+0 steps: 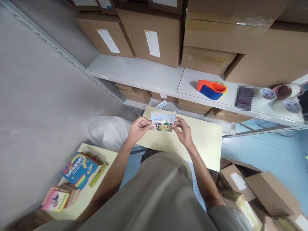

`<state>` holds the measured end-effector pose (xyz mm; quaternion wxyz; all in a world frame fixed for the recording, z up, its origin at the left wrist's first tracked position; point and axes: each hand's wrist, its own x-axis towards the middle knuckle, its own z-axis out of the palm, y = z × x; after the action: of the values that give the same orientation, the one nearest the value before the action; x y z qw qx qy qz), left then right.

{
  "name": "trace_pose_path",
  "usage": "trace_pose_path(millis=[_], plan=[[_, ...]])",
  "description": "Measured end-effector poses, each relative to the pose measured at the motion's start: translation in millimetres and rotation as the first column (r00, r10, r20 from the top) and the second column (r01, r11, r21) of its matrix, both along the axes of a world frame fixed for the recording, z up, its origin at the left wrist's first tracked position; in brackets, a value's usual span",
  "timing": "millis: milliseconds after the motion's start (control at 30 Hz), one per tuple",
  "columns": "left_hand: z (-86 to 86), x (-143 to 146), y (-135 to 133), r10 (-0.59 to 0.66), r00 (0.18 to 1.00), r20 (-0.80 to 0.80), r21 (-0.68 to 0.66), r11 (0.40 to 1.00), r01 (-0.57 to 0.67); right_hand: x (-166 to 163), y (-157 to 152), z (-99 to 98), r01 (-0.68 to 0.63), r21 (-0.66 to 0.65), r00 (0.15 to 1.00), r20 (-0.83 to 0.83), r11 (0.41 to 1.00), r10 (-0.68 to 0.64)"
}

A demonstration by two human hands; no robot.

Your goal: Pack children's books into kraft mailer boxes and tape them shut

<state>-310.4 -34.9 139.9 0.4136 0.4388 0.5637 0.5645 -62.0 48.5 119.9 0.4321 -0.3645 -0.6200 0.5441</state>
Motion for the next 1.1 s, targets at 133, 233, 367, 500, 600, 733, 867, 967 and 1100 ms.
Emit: trace_pose_path(millis=[133, 233, 367, 500, 600, 733, 867, 967, 1100], plan=[[0.5, -5, -3, -0.070, 0.995, -0.073, -0.077, 0.995, 0.064, 0, -3, 0.1, 0.019, -0.047, 0.999, 0.031, 0.999, -0.017], [0.3, -6, -5, -0.092, 0.993, -0.080, -0.093, 0.992, 0.085, 3, -4, 4.7, -0.016, -0.043, 0.997, 0.077, 0.999, 0.020], [0.9, 0, -5, -0.056, 0.997, -0.049, -0.106, 0.993, 0.050, 2, -4, 6.9, -0.055, -0.073, 0.995, 0.080, 0.996, 0.060], [1.6, 7, 0, 0.011, 0.998, -0.068, -0.155, 0.988, -0.022, -5, -5, 2.6, -0.074, -0.189, 0.993, 0.081, 0.979, 0.090], [-0.8, 7, 4, 0.034, 0.992, -0.123, -0.167, 0.984, -0.055, -10, -8, -2.2, -0.111, -0.247, 0.990, 0.060, 0.963, 0.130], [-5.8, 4, 3, 0.033, 0.984, -0.175, -0.156, 0.986, -0.060, -15, -12, -7.8, -0.131, -0.280, 0.989, 0.029, 0.951, 0.145], [-4.4, 1, 1, 0.051, 0.979, -0.195, -0.144, 0.986, -0.081, -13, -10, -14.0, -0.149, -0.308, 0.988, -0.010, 0.940, 0.154], [1.1, -2, 1, 0.051, 0.970, -0.236, -0.149, 0.985, -0.088, -11, -6, -26.3, -0.171, -0.383, 0.985, -0.087, 0.908, 0.148], [2.8, 5, 1, 0.045, 0.946, -0.321, -0.135, 0.986, -0.093, -21, 0, -55.8, -0.139, -0.410, 0.989, -0.097, 0.902, 0.108]])
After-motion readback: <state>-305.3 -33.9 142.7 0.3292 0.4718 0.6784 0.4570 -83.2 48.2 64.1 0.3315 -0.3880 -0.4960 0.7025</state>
